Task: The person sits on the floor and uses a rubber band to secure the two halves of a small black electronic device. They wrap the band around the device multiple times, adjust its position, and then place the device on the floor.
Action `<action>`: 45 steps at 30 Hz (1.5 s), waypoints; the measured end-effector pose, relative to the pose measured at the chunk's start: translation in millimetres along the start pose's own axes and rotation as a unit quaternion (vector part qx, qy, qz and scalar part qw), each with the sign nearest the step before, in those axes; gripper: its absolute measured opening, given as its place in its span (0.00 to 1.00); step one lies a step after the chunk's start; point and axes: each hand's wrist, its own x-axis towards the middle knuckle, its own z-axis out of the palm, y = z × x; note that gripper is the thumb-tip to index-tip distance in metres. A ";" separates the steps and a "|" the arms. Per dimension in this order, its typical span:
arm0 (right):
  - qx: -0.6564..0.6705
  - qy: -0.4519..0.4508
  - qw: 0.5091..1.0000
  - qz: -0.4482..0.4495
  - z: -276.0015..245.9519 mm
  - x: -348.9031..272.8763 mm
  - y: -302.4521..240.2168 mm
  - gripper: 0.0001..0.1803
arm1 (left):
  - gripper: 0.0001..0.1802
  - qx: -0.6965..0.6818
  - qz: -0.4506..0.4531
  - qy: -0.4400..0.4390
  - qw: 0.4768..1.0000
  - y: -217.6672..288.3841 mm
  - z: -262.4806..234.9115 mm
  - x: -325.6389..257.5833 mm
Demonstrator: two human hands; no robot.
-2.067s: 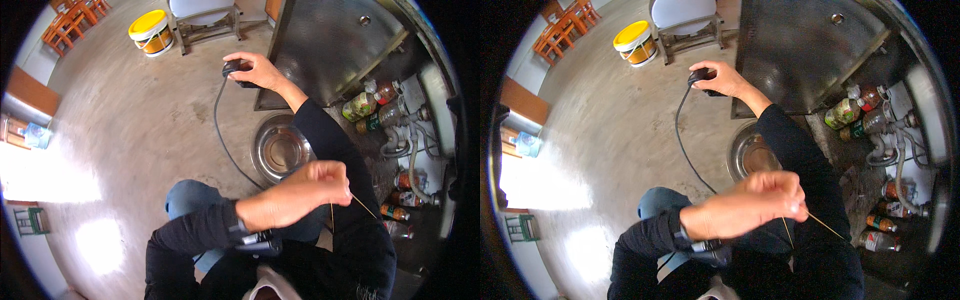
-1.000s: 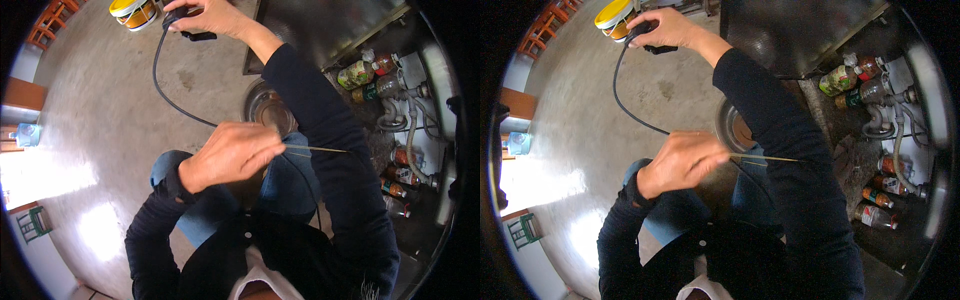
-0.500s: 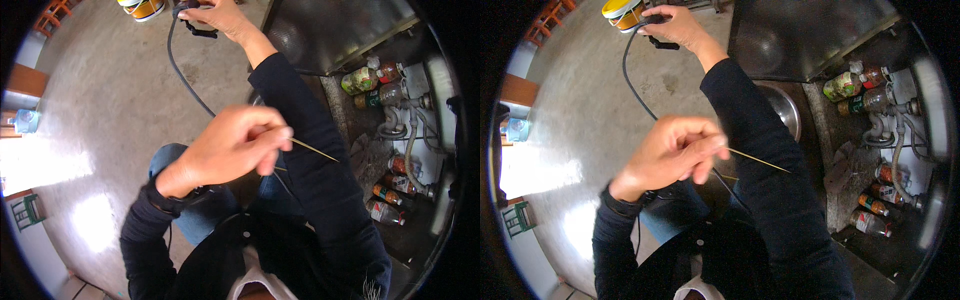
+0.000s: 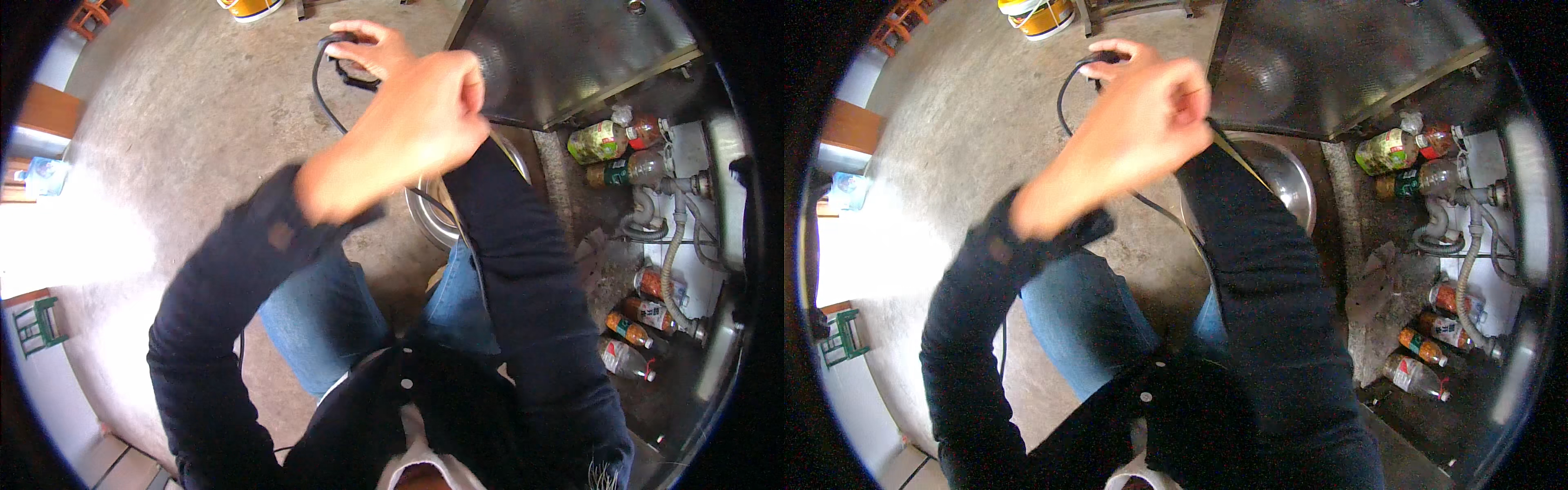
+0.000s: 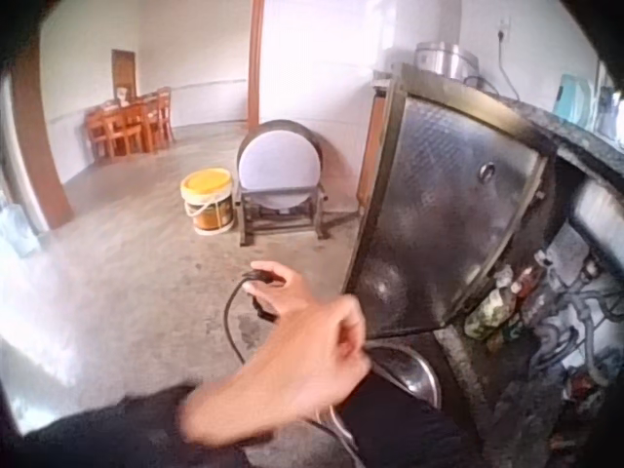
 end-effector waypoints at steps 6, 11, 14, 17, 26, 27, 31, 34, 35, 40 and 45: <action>0.178 0.006 0.984 0.017 -24.9 21.5 -37.5 0.21 | 0.08 -0.229 -0.189 -0.091 0.951 16.8 8.7 -119.3; 0.204 -0.067 0.976 -0.021 7.2 21.9 -52.2 0.19 | 0.08 -0.264 -0.013 -0.197 0.944 -2.3 76.4 -128.0; 0.163 -0.053 0.984 -0.054 22.1 16.5 -51.0 0.16 | 0.09 -0.249 0.036 -0.174 0.952 -21.8 86.3 -120.9; 0.101 -0.018 0.988 -0.117 22.7 11.1 -51.0 0.23 | 0.09 -0.167 0.109 -0.161 0.967 -46.5 58.3 -110.1; 0.115 0.019 0.990 -0.081 30.4 -11.1 -58.1 0.23 | 0.03 -0.049 0.052 -0.032 0.997 -51.5 -40.9 -80.5; 0.137 0.041 0.987 -0.070 34.7 -12.7 -57.2 0.23 | 0.03 -0.073 0.034 -0.001 0.997 -45.4 -38.4 -77.7; 0.115 0.137 0.982 -0.062 53.3 -18.6 -45.7 0.26 | 0.04 -0.186 -0.029 0.064 0.980 -27.8 -13.0 -62.1; 0.128 0.114 0.985 -0.031 59.2 -29.7 -30.2 0.25 | 0.08 -0.237 -0.081 0.031 0.968 -28.6 1.4 -47.1; 0.117 0.135 0.984 -0.024 57.6 -33.0 -25.4 0.25 | 0.08 -0.238 -0.112 0.017 0.965 -30.2 2.4 -46.7; 0.243 0.210 0.942 0.095 36.6 -50.6 -26.0 0.23 | 0.07 -0.186 -0.157 -0.108 0.964 -34.6 -6.4 -76.1; 0.350 0.155 0.917 0.114 36.2 -77.4 -65.9 0.20 | 0.22 -0.164 -0.081 -0.354 0.917 -33.4 23.7 -93.6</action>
